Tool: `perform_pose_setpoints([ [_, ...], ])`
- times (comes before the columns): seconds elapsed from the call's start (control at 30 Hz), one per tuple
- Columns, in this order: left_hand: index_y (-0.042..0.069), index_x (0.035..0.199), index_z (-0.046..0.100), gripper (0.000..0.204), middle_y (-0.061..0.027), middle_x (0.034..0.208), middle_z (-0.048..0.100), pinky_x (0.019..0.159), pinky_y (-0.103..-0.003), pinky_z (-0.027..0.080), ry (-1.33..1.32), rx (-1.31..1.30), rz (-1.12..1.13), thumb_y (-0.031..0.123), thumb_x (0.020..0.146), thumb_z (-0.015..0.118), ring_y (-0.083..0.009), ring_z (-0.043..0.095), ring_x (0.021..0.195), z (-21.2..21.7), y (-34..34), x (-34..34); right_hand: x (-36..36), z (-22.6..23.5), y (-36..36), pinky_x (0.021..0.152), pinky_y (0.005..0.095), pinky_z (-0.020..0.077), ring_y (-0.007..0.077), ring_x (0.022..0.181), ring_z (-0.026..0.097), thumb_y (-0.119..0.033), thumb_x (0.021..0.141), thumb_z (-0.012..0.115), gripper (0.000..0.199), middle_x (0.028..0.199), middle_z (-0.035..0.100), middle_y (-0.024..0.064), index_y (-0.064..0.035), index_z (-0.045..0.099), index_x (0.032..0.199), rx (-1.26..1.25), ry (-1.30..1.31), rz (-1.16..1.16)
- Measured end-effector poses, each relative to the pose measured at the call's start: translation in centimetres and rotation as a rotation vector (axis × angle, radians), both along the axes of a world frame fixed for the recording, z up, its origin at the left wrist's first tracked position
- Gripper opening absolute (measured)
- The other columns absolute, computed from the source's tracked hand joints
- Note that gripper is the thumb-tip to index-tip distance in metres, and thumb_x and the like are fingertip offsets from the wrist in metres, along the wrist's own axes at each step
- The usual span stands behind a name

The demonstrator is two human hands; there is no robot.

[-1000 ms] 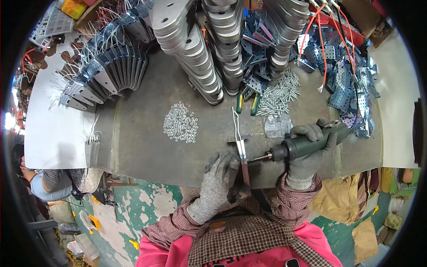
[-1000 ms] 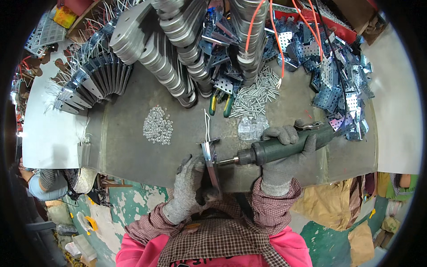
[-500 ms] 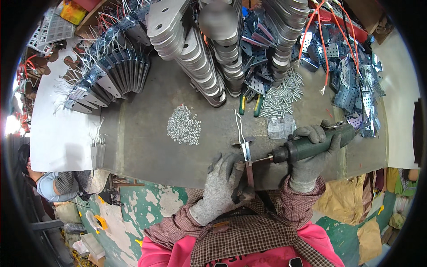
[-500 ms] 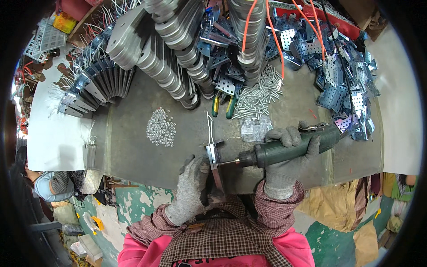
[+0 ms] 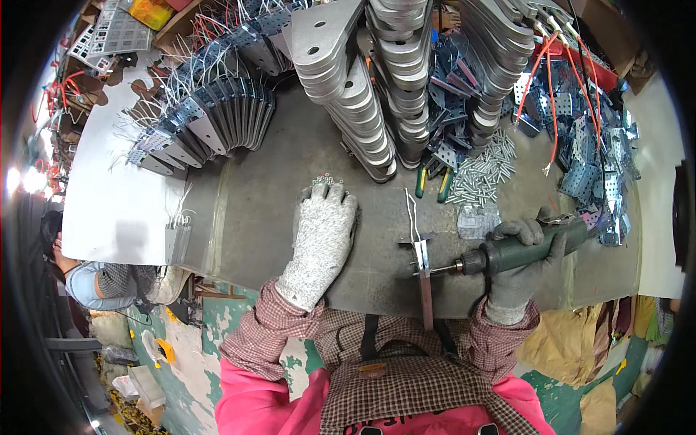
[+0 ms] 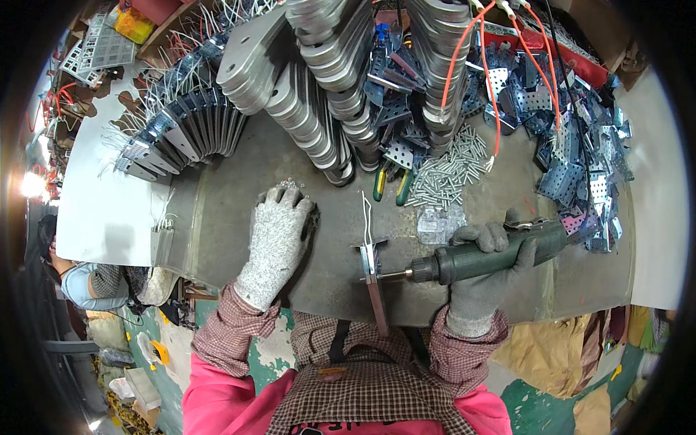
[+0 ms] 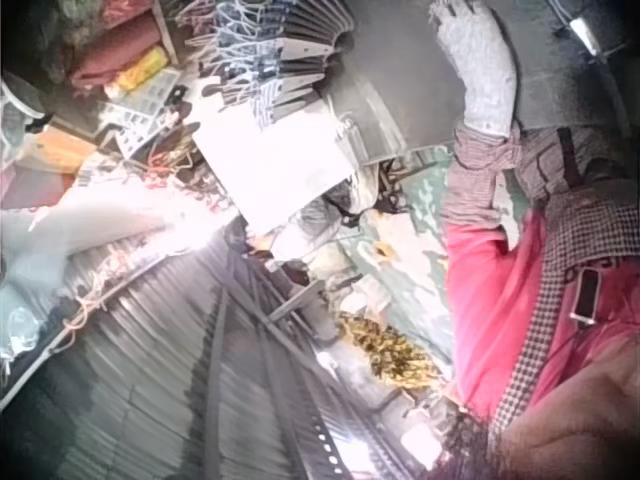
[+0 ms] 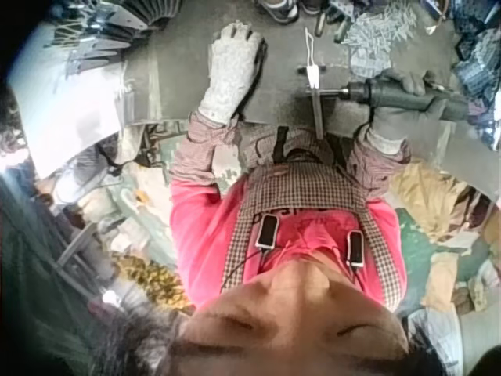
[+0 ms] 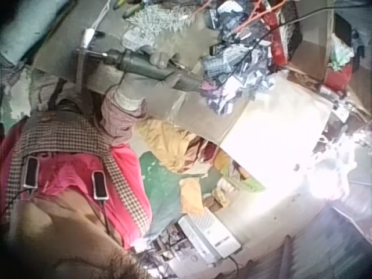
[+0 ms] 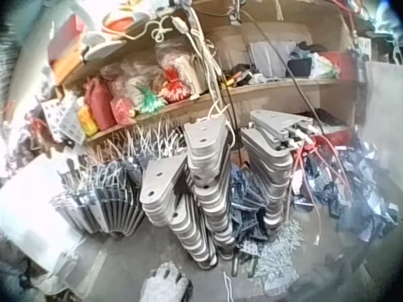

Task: The person assembles metal plates and wire components by hand, secures them together using an electric screwdriver, and stacks the completed assemblies on the workbench.

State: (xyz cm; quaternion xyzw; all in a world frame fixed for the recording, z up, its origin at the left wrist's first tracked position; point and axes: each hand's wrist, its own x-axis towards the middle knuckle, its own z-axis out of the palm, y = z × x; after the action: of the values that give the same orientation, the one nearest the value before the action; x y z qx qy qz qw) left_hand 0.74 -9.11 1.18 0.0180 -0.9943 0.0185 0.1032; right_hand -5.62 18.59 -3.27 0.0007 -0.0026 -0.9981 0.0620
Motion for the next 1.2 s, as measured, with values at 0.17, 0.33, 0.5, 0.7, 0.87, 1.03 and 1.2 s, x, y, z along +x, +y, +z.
perform_pose_setpoints([
  [0.17,0.004,0.094,0.063,0.025,-0.0157,0.101,0.059,0.088,-0.043,0.046,-0.148,-0.125,-0.053,0.017,0.074,0.07,-0.0324,0.056,0.103,0.1,-0.7,-0.8,-0.1,0.1,-0.4,0.088,0.0369,0.0433,0.0133,0.076,0.048,-0.03,0.095,0.062,0.041,0.078,0.048,0.0011,-0.004,0.054,0.126,-0.002,0.007,0.029],
  [0.33,0.004,0.095,0.059,0.026,-0.0142,0.102,0.062,0.078,-0.038,0.051,-0.067,0.84,-0.004,0.007,0.074,0.074,-0.0278,0.063,0.09,1.1,3.7,4.3,0.2,0.3,-0.5,0.088,0.0362,0.0434,0.0123,0.077,0.049,-0.029,0.095,0.061,0.037,0.079,0.048,0.0001,-0.0049,0.055,0.123,0.057,-0.001,0.038],
  [0.5,0.002,0.094,0.057,0.025,-0.0137,0.104,0.064,0.077,-0.035,0.053,0.017,1.195,0.007,-0.001,0.076,0.074,-0.0233,0.064,0.092,-0.3,8.1,6.2,-0.2,0.4,-0.5,0.089,0.0391,0.0409,0.0136,0.075,0.048,-0.03,0.094,0.063,0.038,0.078,0.047,0.0006,-0.0061,0.053,0.122,-0.022,-0.018,0.061],
  [0.7,0.005,0.096,0.058,0.027,-0.0188,0.099,0.062,0.062,-0.044,0.053,0.149,0.886,-0.136,0.016,0.079,0.075,-0.038,0.065,0.075,-1.9,8.5,6.3,-0.1,0.5,-0.6,0.087,0.0368,0.0433,0.0121,0.075,0.048,-0.027,0.095,0.063,0.023,0.077,0.046,-0.0019,-0.0081,0.053,0.102,0.001,-0.045,0.077],
  [0.87,0.003,0.099,0.059,0.025,-0.0216,0.093,0.061,0.059,-0.045,0.053,0.134,0.802,-0.137,0.012,0.079,0.072,-0.0391,0.063,0.071,-1.5,9.0,6.4,-0.1,0.2,-0.5,0.085,0.0365,0.0422,0.0126,0.074,0.047,-0.028,0.095,0.062,0.022,0.077,0.046,-0.0011,-0.0089,0.053,0.099,-0.019,-0.004,0.082],
  [1.03,0.003,0.104,0.06,0.03,-0.0221,0.112,0.059,0.069,-0.046,0.054,0.045,0.692,-0.196,0.013,0.078,0.071,-0.0387,0.063,0.091,-0.1,8.7,6.8,0.1,0.1,-0.3,0.084,0.0369,0.041,0.0144,0.075,0.047,-0.03,0.096,0.06,0.025,0.077,0.047,0.0005,-0.0069,0.055,0.104,-0.023,-0.004,0.053],
  [1.2,0.005,0.108,0.062,0.033,-0.0222,0.13,0.052,0.093,-0.051,0.048,0.021,0.32,-0.292,0.013,0.077,0.07,-0.039,0.054,0.117,2.1,8.2,6.4,0.3,1.2,-0.8,0.083,0.035,0.0427,0.0124,0.075,0.047,-0.027,0.095,0.062,0.022,0.078,0.046,-0.0014,-0.008,0.053,0.102,0.103,-0.068,0.033],
])
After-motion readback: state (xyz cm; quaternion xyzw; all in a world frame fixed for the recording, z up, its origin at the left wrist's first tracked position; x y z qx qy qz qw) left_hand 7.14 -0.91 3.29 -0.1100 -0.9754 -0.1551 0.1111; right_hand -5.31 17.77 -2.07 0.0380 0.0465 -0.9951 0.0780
